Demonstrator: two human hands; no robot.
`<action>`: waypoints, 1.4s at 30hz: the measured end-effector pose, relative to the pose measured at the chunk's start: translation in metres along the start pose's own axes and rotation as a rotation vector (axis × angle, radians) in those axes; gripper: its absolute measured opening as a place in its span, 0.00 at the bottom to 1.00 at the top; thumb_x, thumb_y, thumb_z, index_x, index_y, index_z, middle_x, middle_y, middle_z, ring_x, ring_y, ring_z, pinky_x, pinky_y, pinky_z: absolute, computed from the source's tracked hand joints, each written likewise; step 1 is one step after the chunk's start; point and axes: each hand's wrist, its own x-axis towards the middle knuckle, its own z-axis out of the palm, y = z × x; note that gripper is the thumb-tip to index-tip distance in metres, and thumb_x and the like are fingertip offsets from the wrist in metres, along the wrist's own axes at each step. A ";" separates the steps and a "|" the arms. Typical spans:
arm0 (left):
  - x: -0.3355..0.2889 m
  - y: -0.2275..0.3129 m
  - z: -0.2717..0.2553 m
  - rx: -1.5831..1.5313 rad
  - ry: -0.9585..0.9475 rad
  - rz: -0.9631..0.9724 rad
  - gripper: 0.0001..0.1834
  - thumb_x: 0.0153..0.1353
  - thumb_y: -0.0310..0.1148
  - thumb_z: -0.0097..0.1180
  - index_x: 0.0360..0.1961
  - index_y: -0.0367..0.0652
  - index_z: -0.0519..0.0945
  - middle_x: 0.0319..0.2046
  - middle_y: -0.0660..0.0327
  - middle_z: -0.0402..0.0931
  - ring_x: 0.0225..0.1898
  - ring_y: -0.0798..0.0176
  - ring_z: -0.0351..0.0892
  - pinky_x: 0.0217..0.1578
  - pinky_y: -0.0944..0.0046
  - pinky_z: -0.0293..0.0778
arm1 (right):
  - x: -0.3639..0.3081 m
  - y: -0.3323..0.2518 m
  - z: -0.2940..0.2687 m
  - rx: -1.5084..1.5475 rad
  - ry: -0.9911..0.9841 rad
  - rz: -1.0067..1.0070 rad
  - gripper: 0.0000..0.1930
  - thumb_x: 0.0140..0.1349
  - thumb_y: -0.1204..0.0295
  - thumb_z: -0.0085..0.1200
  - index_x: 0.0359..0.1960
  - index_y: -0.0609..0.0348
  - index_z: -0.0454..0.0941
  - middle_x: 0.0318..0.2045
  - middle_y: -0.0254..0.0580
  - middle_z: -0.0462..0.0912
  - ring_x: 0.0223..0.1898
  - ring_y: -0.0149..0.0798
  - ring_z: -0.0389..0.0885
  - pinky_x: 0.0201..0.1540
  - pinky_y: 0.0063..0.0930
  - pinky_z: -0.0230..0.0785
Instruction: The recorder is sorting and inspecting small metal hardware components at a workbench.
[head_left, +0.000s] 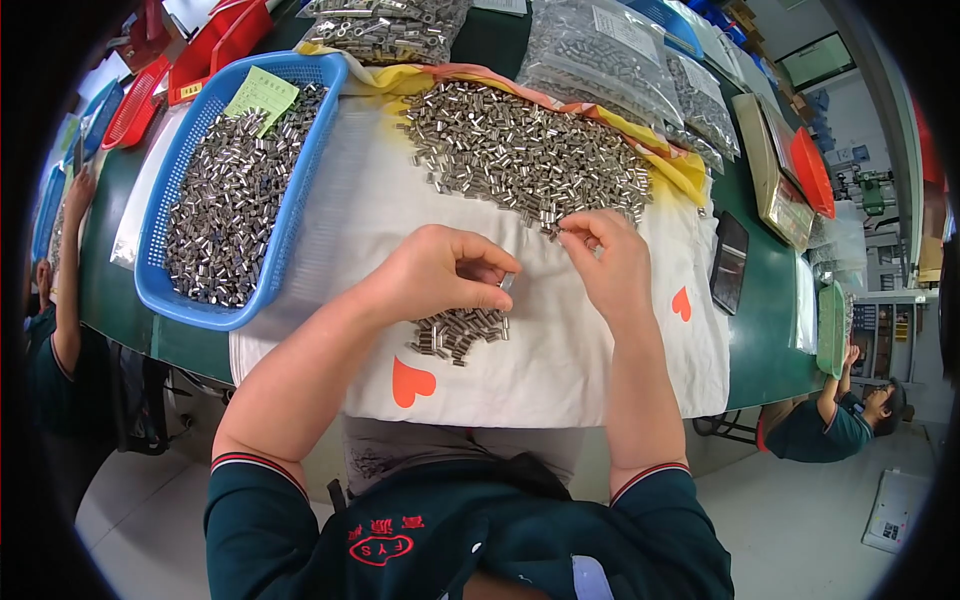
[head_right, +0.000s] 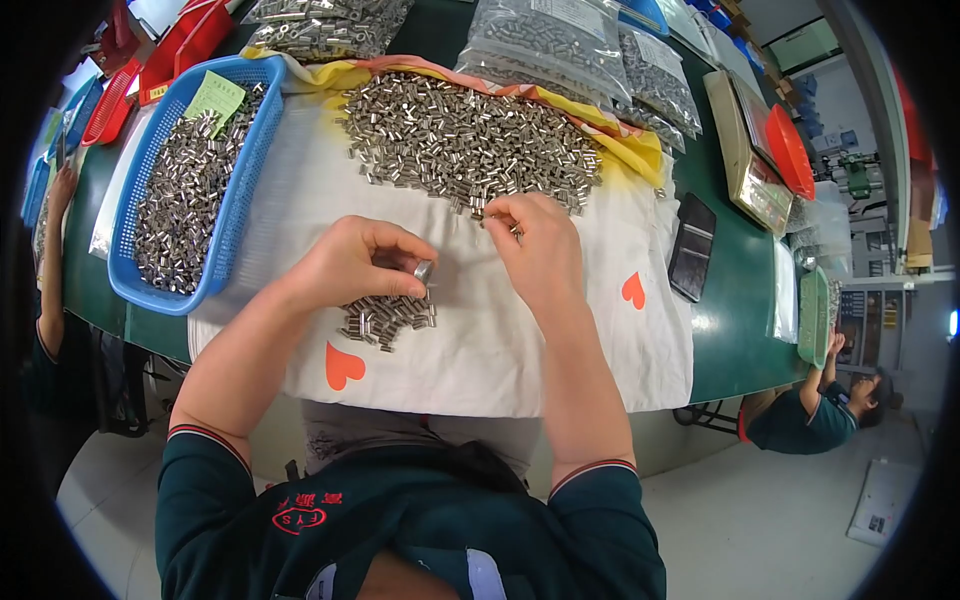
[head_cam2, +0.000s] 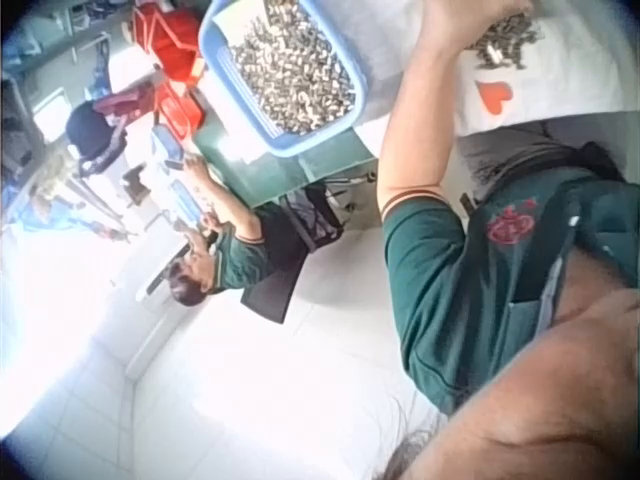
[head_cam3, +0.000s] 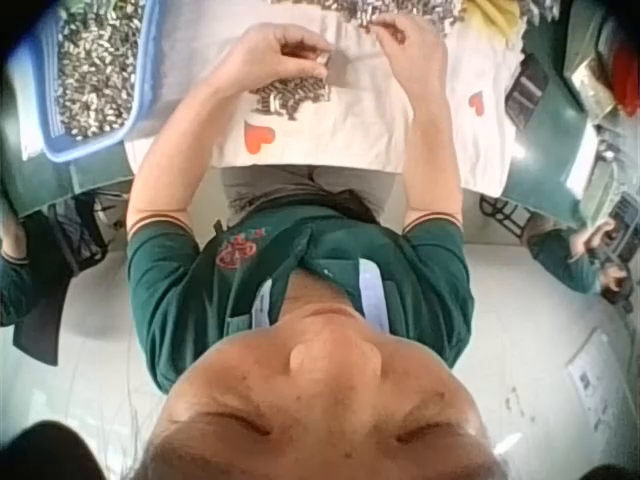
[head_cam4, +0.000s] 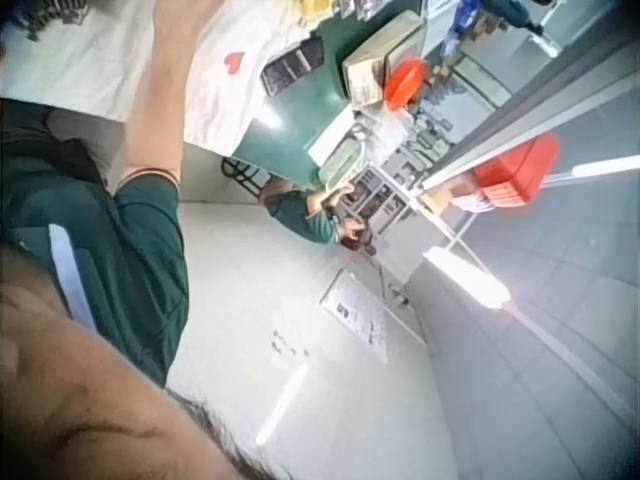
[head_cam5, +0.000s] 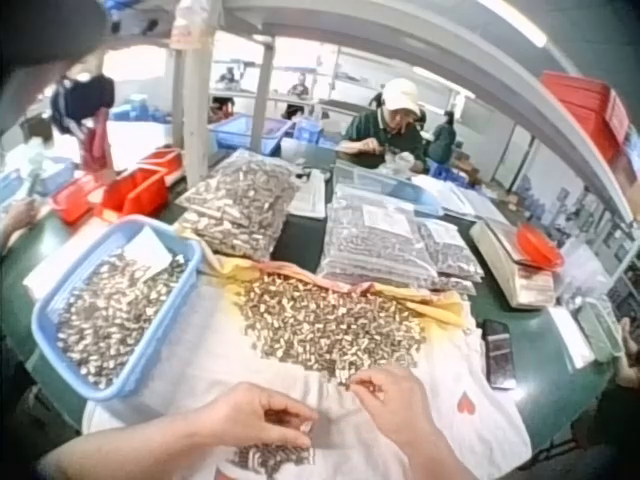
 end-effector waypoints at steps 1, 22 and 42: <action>0.000 0.000 -0.001 -0.012 -0.026 -0.007 0.17 0.44 0.28 0.66 0.38 0.37 0.78 0.26 0.65 0.76 0.29 0.76 0.72 0.32 0.75 0.71 | 0.002 0.003 0.001 -0.185 0.091 -0.036 0.05 0.47 0.74 0.55 0.27 0.58 0.77 0.25 0.39 0.76 0.30 0.39 0.74 0.35 0.29 0.66; 0.007 -0.006 -0.001 -0.299 0.073 -0.002 0.17 0.48 0.20 0.60 0.42 0.35 0.75 0.28 0.67 0.74 0.30 0.77 0.72 0.33 0.77 0.71 | -0.003 -0.020 0.008 0.224 -0.019 0.083 0.03 0.48 0.78 0.54 0.26 0.60 0.77 0.26 0.35 0.77 0.30 0.34 0.74 0.35 0.25 0.67; 0.006 -0.005 0.002 -0.152 0.176 -0.019 0.16 0.47 0.20 0.60 0.41 0.33 0.76 0.26 0.66 0.75 0.28 0.77 0.73 0.29 0.77 0.71 | -0.015 -0.034 0.022 0.061 -0.002 -0.132 0.05 0.44 0.80 0.56 0.25 0.60 0.75 0.23 0.38 0.77 0.27 0.35 0.75 0.31 0.25 0.67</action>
